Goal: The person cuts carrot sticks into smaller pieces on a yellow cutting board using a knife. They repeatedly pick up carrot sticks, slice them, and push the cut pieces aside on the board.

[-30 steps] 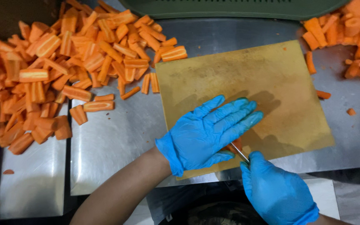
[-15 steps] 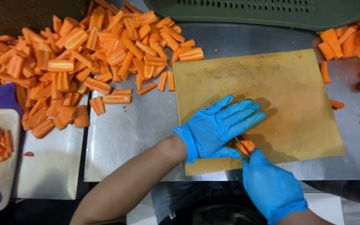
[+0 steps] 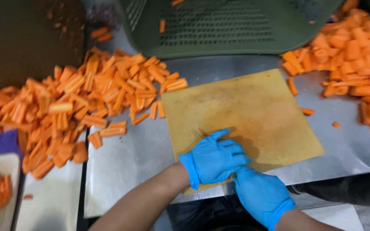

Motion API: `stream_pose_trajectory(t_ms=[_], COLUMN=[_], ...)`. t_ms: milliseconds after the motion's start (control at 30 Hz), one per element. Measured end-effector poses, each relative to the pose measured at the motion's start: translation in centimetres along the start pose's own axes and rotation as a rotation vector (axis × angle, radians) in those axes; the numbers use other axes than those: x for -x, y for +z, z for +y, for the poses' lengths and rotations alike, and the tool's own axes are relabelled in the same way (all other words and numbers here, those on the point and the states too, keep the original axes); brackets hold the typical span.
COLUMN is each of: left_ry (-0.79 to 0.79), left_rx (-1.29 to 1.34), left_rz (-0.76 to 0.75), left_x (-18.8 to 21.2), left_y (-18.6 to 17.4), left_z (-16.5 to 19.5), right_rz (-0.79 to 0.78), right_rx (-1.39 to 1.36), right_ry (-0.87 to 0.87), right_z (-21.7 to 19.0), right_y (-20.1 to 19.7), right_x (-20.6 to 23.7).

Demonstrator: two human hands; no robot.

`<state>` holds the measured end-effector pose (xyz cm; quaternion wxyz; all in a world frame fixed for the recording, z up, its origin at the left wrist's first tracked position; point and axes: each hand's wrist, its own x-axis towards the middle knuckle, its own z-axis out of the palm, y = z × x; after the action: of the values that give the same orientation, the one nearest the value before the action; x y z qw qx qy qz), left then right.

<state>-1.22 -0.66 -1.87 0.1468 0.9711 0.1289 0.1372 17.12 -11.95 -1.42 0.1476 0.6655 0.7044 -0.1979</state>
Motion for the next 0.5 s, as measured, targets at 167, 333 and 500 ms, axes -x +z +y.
stream_pose_trajectory(t_ms=[167, 333, 500], left_ry=[-0.140, -0.333, -0.023], left_rx=[-0.027, -0.166, -0.145], left_rz=[0.143, 0.394, 0.308], left_x=[0.1, 0.3, 0.2], left_y=[-0.5, -1.2, -2.4], left_z=[-2.2, -1.7, -0.4], right_rz=[-0.161, -0.113, 0.111], right_rx=[-0.087, -0.091, -0.406], right_ry=[-0.068, 0.136, 0.039], right_z=[6.5, 13.0, 14.1], right_y=[-4.5, -7.4, -7.6], right_x=[3.1, 5.0, 1.7])
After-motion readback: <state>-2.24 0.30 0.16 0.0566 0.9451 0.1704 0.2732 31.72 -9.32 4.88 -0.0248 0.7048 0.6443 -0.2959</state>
